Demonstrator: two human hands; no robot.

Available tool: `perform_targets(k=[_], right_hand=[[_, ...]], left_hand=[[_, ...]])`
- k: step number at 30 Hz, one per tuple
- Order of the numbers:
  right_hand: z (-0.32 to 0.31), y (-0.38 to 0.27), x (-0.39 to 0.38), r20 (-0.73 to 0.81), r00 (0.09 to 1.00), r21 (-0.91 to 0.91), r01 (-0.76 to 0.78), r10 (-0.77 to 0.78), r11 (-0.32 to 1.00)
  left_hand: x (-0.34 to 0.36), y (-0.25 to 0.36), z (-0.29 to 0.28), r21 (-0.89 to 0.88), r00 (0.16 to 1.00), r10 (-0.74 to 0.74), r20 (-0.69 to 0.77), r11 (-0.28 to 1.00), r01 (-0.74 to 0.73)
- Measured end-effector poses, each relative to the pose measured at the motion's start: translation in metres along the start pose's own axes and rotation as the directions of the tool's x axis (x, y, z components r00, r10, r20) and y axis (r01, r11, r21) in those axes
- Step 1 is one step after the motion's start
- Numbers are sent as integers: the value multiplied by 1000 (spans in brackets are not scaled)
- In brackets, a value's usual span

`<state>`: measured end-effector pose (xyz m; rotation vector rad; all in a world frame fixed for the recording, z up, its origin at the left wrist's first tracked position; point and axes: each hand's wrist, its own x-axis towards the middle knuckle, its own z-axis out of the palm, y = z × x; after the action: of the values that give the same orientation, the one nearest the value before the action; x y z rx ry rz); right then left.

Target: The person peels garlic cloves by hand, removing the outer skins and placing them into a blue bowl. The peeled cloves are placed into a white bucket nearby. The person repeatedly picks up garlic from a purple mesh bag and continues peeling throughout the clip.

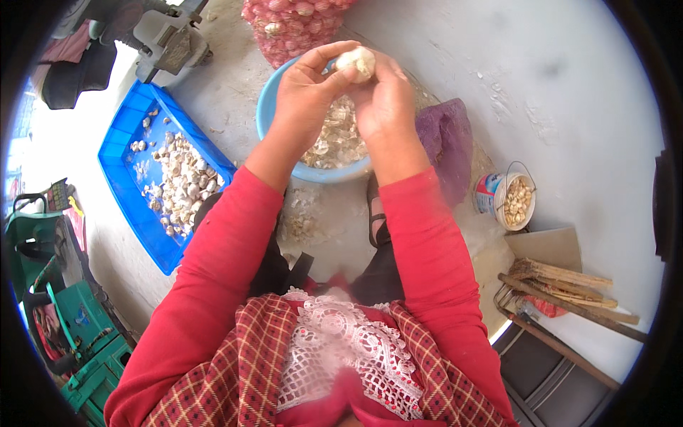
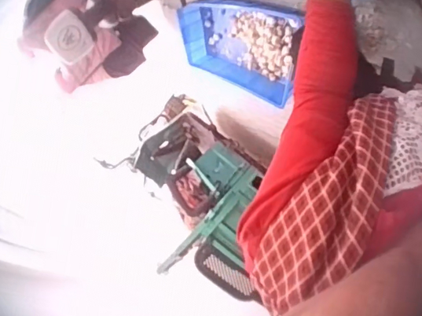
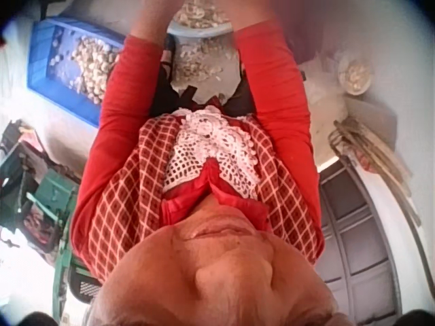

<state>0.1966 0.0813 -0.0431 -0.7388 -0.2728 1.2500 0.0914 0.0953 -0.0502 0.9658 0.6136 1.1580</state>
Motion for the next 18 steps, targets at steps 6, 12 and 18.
perform_targets(k=[6, 12, 18], right_hand=[[3, 1, -6, 7, 998, -11, -56, 56, 998], [9, 3, -8, -35, 999, -192, -2, -5, 981], [0, -5, 1, -66, 998, -101, -5, -2, 995]], left_hand=[[3, 1, 1, -28, 997, 32, -71, 999, -34], [-1, 8, 2, 17, 994, -106, -4, 994, 106], [3, 12, 3, 125, 994, 10, 106, 992, -24]])
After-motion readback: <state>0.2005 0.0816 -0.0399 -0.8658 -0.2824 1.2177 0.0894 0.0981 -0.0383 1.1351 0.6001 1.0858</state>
